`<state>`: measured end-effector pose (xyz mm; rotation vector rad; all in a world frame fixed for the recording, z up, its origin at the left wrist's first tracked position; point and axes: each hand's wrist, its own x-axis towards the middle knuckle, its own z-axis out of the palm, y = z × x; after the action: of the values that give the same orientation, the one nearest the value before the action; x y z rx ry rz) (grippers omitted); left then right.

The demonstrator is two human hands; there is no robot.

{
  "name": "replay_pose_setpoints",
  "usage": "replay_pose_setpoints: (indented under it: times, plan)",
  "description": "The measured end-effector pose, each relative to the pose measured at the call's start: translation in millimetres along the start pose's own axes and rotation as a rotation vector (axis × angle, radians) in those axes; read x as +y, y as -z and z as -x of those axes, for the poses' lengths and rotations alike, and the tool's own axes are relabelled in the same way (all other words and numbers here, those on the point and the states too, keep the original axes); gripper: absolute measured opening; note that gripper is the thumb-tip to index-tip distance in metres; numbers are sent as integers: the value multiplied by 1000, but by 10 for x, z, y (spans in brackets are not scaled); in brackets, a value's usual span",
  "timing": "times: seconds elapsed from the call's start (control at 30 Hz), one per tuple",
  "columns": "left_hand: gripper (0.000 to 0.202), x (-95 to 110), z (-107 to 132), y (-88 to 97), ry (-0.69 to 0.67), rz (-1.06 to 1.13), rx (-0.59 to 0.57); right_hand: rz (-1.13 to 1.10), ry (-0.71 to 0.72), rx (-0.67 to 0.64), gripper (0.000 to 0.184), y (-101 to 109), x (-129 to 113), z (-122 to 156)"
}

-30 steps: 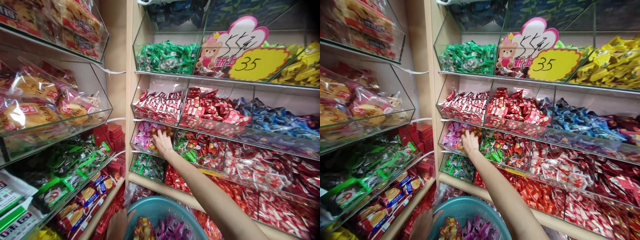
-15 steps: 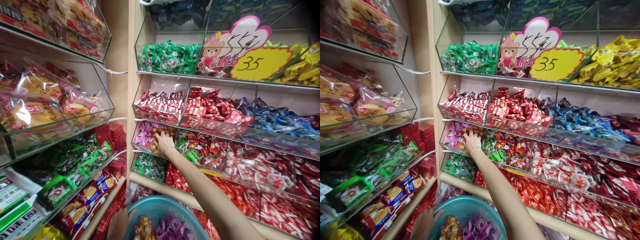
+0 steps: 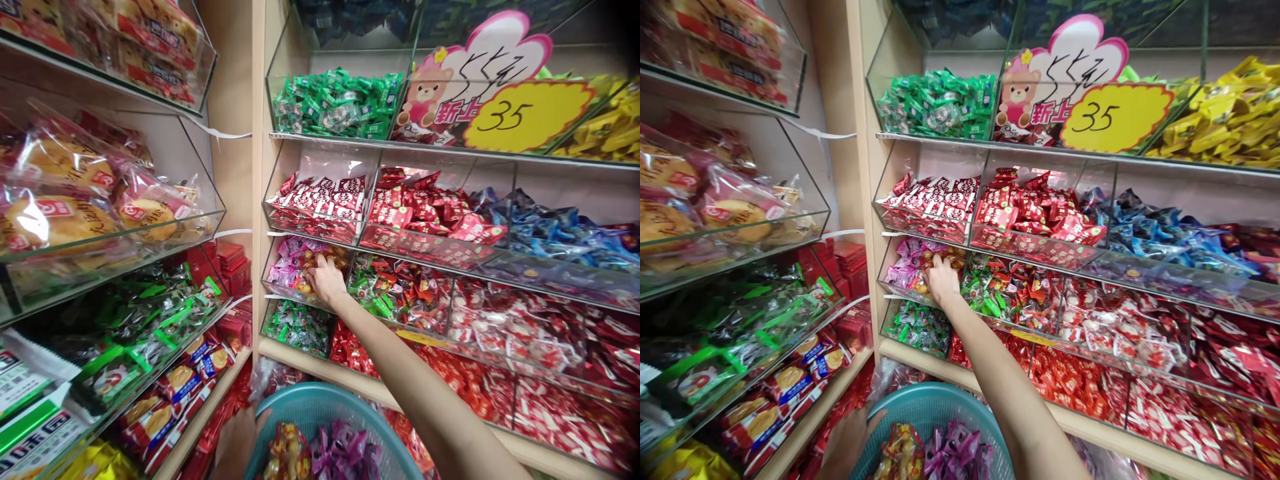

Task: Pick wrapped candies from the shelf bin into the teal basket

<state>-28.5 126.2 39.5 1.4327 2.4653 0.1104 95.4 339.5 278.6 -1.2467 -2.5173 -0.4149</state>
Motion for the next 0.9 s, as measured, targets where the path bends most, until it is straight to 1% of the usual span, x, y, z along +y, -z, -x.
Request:
replay_pose_setpoints:
  times: [0.17,0.27,0.4,0.6,0.7,0.8,0.9]
  plan:
    - [38,-2,2,16,-12,27,41,-18,20,44,41,38,5,9]
    - [37,-2,4,24,-8,39,56,-35,-20,75,40,53,8,0]
    - [37,-21,34,2,11,46,42,-76,-113,106,42,45,23,-34]
    - [36,-36,-4,-42,4,38,11,-120,-133,184,42,23,57,-56]
    - [40,-37,-34,-51,-9,32,17,-138,-110,181,44,86,59,-42]
    - [46,-34,-49,-51,-24,31,32,-132,-59,186,43,209,50,0]
    - [49,-22,-49,-35,-33,15,39,-117,4,165,40,341,4,128]
